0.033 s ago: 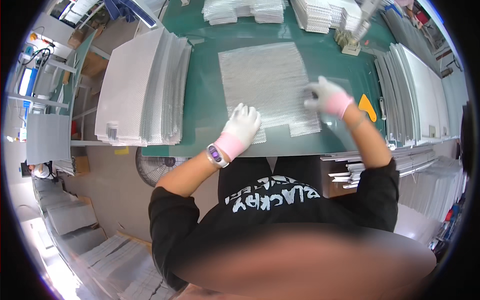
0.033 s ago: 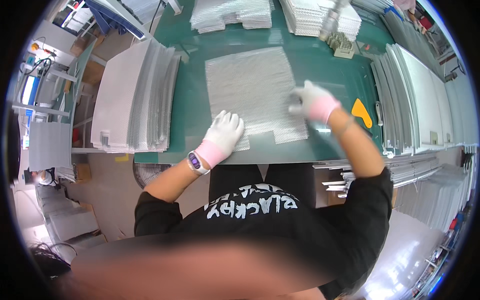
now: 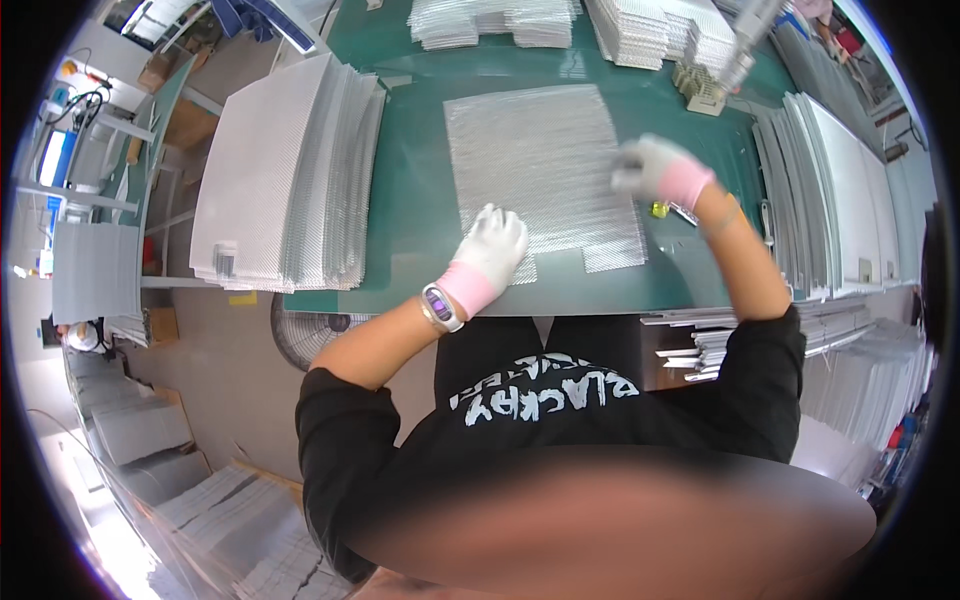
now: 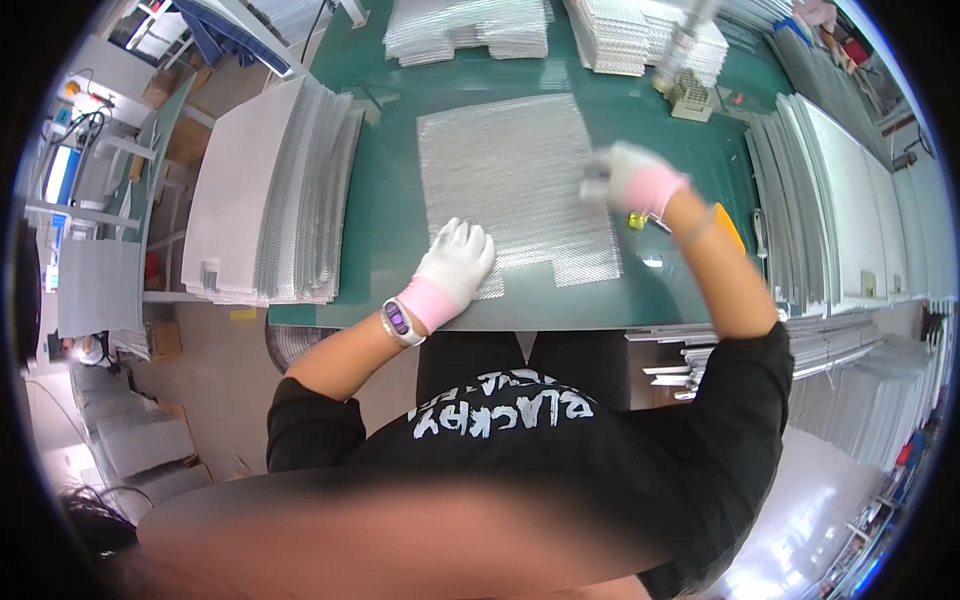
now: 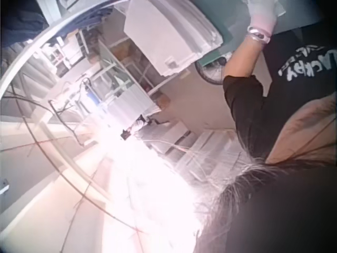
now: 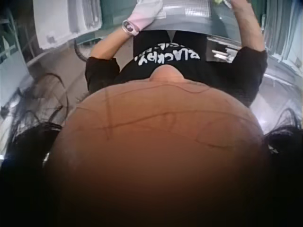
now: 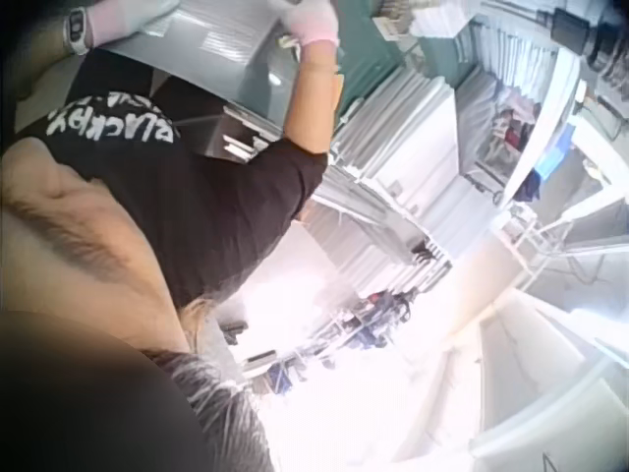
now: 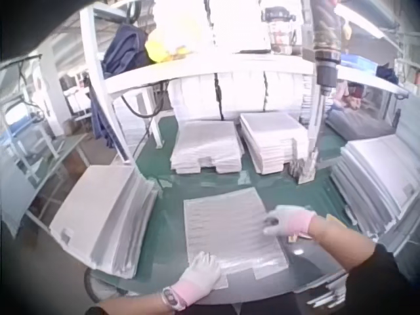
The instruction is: Assembling industrial metal mesh filters using a power drill and plastic frames on a factory workbench.
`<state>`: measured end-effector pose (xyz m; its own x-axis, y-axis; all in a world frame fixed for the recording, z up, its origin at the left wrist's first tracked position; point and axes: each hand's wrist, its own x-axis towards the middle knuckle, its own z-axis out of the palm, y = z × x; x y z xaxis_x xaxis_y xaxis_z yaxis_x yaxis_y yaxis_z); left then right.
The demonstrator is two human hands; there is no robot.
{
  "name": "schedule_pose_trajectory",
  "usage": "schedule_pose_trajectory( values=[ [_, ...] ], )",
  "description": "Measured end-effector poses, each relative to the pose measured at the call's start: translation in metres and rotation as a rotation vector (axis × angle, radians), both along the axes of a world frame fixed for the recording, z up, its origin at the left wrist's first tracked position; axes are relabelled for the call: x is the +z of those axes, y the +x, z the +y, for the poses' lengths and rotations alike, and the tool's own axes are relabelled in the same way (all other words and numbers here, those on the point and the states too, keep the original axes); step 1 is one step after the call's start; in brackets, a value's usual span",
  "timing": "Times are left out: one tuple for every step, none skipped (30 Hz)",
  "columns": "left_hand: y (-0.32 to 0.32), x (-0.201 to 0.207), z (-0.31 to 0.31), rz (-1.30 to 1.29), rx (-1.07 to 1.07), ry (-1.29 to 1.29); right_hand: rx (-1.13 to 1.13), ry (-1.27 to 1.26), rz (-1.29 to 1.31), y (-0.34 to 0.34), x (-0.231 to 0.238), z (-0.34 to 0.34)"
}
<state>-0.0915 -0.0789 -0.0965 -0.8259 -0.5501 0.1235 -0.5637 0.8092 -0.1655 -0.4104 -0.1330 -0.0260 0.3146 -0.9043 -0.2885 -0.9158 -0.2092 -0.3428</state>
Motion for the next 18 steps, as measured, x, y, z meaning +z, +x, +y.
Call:
schedule_pose_trajectory(
  values=[
    [-0.006,-0.001,-0.004,-0.003,0.025,0.005,0.018,-0.298,0.036,-0.018,-0.006,-0.041],
    [-0.008,-0.003,-0.005,-0.029,0.052,-0.002,-0.176,-0.214,0.046,0.000,0.029,-0.078],
    [-0.010,-0.004,-0.007,-0.053,0.065,-0.011,-0.367,-0.321,0.040,0.004,0.038,-0.121],
    [-0.012,-0.006,-0.010,-0.036,0.058,-0.074,-0.502,-0.388,0.046,-0.014,0.032,-0.174],
    [-0.034,-0.004,-0.017,-0.003,-0.014,-0.076,-0.568,-0.397,0.090,-0.122,0.007,-0.238],
    [-0.047,-0.005,-0.023,0.015,-0.069,-0.093,-0.773,-0.725,-0.284,-0.175,-0.018,-0.265],
    [-0.040,-0.009,-0.022,-0.023,-0.024,-0.093,-0.740,-0.582,0.027,-0.164,-0.019,-0.293],
    [-0.032,-0.005,-0.020,-0.044,0.037,-0.070,-0.677,-0.449,0.340,-0.145,-0.007,-0.318],
    [-0.030,0.007,-0.020,-0.076,0.026,0.017,-0.578,-0.350,0.376,-0.141,-0.008,-0.327],
    [-0.030,0.012,-0.022,-0.099,0.001,0.097,-0.490,-0.259,0.421,-0.145,-0.003,-0.330],
    [-0.029,0.010,-0.023,-0.101,0.019,0.105,-0.478,-0.263,0.463,-0.150,0.008,-0.333],
    [-0.029,0.009,-0.024,-0.062,-0.006,0.073,-0.473,-0.270,0.508,-0.157,0.024,-0.335],
    [-0.019,0.007,-0.021,-0.049,0.024,0.055,-0.430,-0.229,0.428,-0.115,0.044,-0.335],
    [-0.013,0.005,-0.018,-0.067,0.061,0.066,-0.414,-0.189,0.360,-0.082,0.063,-0.318],
    [-0.017,0.005,-0.019,-0.053,0.045,0.056,-0.426,-0.191,0.363,-0.084,0.070,-0.301],
    [-0.019,0.004,-0.019,-0.038,0.036,0.046,-0.440,-0.172,0.434,-0.084,0.075,-0.291],
    [-0.019,0.004,-0.020,-0.036,0.034,0.042,-0.451,-0.153,0.503,-0.085,0.079,-0.286],
    [-0.018,0.003,-0.019,-0.039,0.035,0.038,-0.391,-0.121,0.575,-0.087,0.072,-0.283]
  ],
)
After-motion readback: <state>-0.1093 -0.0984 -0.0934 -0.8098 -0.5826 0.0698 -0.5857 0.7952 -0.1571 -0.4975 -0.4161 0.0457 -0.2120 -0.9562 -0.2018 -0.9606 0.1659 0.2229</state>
